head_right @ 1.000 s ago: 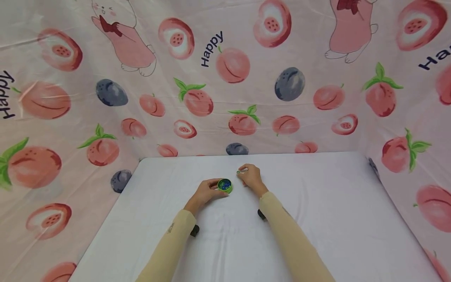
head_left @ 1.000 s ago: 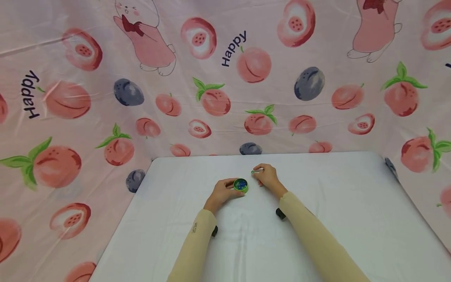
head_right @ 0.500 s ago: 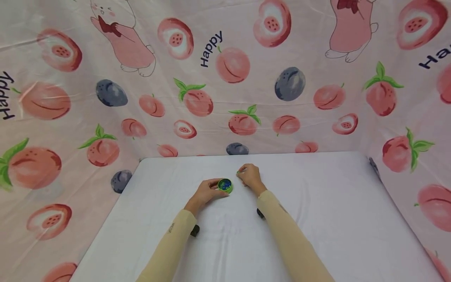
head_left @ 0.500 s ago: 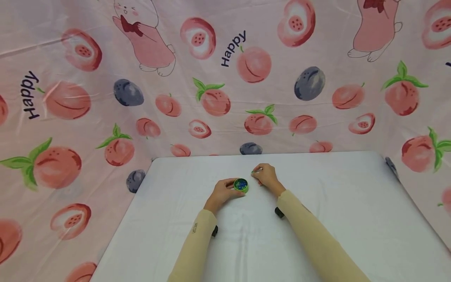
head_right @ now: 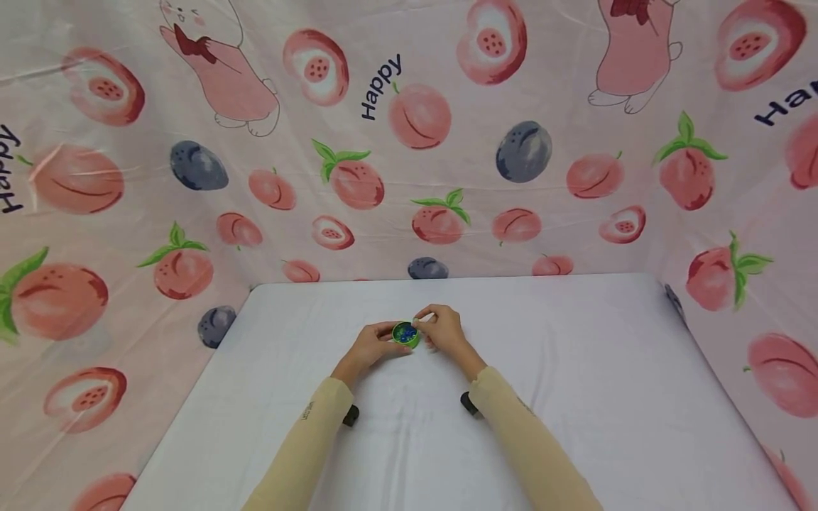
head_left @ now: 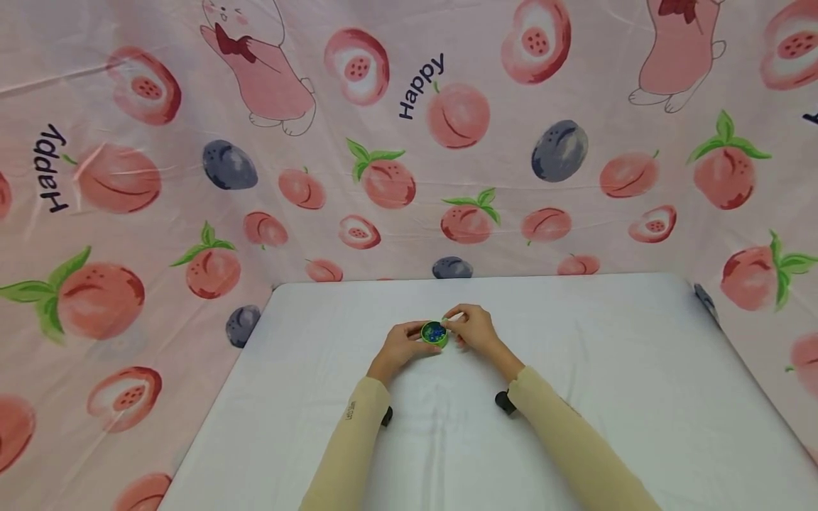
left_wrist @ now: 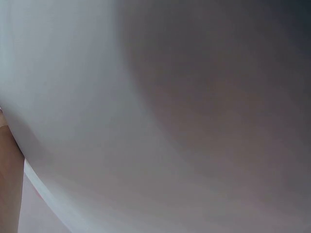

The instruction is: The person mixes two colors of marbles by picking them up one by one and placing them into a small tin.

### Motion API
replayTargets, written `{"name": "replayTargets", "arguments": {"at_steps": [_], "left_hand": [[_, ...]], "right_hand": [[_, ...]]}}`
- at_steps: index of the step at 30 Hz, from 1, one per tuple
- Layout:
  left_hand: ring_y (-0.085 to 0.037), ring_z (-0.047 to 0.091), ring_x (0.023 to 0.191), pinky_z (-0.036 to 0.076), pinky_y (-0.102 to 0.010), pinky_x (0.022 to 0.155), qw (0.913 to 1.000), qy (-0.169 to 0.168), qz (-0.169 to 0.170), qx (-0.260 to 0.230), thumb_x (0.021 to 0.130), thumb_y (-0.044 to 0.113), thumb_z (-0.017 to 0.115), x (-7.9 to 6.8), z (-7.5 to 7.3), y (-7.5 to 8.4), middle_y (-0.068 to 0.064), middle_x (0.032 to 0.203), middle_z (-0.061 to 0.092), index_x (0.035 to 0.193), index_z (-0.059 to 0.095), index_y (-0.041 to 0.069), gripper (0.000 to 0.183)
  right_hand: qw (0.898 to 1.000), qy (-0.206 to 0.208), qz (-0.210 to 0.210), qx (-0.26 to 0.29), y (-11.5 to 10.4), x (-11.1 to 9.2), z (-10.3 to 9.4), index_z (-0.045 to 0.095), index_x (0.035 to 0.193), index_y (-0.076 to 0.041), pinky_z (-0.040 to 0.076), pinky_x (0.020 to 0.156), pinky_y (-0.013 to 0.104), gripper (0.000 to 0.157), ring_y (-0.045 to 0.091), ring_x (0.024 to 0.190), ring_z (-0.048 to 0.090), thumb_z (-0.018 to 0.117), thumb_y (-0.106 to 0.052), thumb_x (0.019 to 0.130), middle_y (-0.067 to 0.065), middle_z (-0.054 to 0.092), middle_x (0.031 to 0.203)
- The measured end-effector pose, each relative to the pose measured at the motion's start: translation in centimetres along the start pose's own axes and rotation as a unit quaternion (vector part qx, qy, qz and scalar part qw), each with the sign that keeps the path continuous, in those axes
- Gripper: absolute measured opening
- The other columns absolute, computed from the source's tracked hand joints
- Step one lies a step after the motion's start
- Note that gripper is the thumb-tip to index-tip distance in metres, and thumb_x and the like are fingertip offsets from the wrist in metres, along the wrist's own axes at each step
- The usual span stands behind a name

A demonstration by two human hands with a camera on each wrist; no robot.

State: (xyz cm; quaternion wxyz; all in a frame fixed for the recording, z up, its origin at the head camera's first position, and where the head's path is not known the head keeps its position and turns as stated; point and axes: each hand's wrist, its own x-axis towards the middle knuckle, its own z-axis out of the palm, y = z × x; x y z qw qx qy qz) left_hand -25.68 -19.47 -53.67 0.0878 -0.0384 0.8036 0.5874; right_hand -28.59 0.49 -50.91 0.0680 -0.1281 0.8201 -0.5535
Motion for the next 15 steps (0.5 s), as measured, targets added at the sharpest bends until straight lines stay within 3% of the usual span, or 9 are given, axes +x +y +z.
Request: {"name": "replayTargets", "arguments": {"at_steps": [4, 15], "left_hand": [[-0.029, 0.059, 0.139, 0.05, -0.039, 0.114, 1.0, -0.001, 0.002, -0.002, 0.082, 0.007, 0.092, -0.1, 0.1, 0.2, -0.013, 0.146, 0.064, 0.141, 0.067, 0.007, 0.064], [-0.028, 0.059, 0.139, 0.047, -0.042, 0.117, 1.0, 0.001, 0.004, 0.005, 0.083, 0.013, 0.092, -0.4, -0.2, -0.3, -0.011, 0.146, 0.065, 0.141, 0.068, 0.009, 0.063]], "right_hand": [[1.0, -0.009, -0.005, 0.006, -0.3, -0.9, 0.3, 0.075, 0.111, 0.003, 0.042, 0.043, 0.019, 0.02, 0.01, 0.043, 0.051, 0.078, -0.009, 0.096, 0.024, 0.069, 0.072], [1.0, -0.013, -0.004, 0.018, 0.2, -1.7, 1.4, 0.074, 0.113, 0.003, 0.046, 0.042, 0.022, 0.021, 0.01, 0.041, 0.05, 0.078, -0.006, 0.095, 0.014, 0.067, 0.064]]}}
